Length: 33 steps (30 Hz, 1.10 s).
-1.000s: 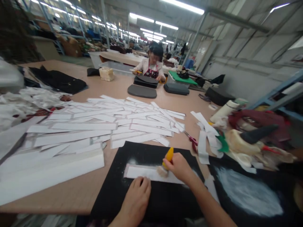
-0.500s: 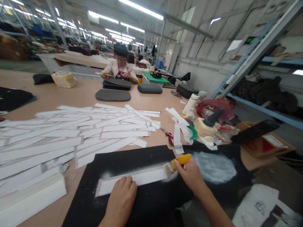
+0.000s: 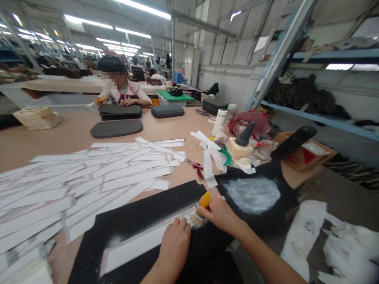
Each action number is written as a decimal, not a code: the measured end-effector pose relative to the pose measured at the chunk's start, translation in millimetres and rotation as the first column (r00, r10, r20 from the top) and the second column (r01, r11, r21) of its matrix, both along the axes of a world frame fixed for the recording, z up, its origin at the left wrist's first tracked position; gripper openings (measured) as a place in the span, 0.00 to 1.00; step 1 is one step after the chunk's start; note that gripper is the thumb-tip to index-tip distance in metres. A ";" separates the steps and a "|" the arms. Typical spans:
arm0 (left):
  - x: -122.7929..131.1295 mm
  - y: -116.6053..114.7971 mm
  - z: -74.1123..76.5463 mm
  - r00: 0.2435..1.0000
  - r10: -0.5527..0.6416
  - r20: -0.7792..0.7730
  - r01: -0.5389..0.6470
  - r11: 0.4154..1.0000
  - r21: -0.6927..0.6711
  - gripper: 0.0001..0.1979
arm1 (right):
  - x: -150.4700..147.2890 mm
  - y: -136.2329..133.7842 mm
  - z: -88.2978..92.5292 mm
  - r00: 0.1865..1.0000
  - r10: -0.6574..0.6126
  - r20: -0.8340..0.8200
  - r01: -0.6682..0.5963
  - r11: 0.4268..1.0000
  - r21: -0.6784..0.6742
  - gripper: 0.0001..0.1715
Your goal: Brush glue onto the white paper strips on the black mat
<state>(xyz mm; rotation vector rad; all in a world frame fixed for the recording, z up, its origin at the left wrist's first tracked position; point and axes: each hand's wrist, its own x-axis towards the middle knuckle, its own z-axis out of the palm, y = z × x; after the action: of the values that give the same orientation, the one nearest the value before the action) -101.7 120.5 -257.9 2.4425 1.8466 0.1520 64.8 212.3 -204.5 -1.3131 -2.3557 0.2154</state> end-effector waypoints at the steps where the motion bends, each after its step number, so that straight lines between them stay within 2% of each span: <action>1: 0.3 2.6 1.3 1.000 0.010 0.001 -0.010 1.000 -0.003 0.09 | 5.5 0.1 0.6 0.999 -0.021 0.039 0.021 1.000 0.017 0.13; 3: 4.0 10.2 4.8 1.000 0.022 0.014 -0.022 1.000 -0.001 0.11 | 15.1 -0.6 3.6 0.993 -0.101 0.069 0.096 0.993 0.066 0.14; 4: 7.2 14.9 6.8 0.999 0.019 0.028 -0.019 1.000 0.007 0.11 | 18.8 -1.5 5.6 0.991 -0.133 0.018 0.131 0.989 0.069 0.14; 8: 24.8 33.4 13.1 0.997 0.012 0.076 -0.013 1.000 0.022 0.11 | 25.2 -8.7 9.5 0.967 -0.163 -0.196 0.163 0.986 -0.018 0.17; 13: 36.9 40.6 15.3 0.996 0.060 0.058 -0.059 0.998 -0.027 0.11 | 25.6 -15.1 1.3 0.930 -0.234 -0.283 0.218 0.972 -0.085 0.18; 16: 33.3 39.5 12.6 0.993 0.083 0.084 -0.081 0.996 -0.027 0.11 | 24.1 -15.3 -4.0 0.912 -0.220 -0.345 0.205 0.975 -0.080 0.17; 19: 24.8 40.6 7.2 0.971 0.140 0.192 -0.129 0.989 -0.069 0.10 | 19.6 -15.9 -9.9 0.899 -0.124 -0.420 0.117 0.992 -0.042 0.13; 24: 13.1 43.4 0.3 0.837 0.248 0.487 -0.187 0.967 -0.172 0.07 | 5.0 -22.4 -31.4 0.887 0.050 -0.460 -0.067 0.998 -0.021 0.16; 29: 7.1 41.5 -2.3 0.747 0.280 0.603 -0.195 0.959 -0.203 0.07 | -9.2 -31.0 -64.3 0.943 0.035 -0.332 -0.016 0.998 0.060 0.15; 33: -4.4 41.7 -4.3 0.651 0.312 0.693 -0.202 0.950 -0.237 0.08 | -14.8 -35.4 -77.2 0.974 0.012 -0.227 0.023 0.989 0.149 0.11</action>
<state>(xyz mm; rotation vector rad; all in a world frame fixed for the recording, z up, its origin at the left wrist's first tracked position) -106.2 162.2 -262.2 1.6134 1.7002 0.8453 50.0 176.9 -281.7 -1.1579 -2.1318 0.1723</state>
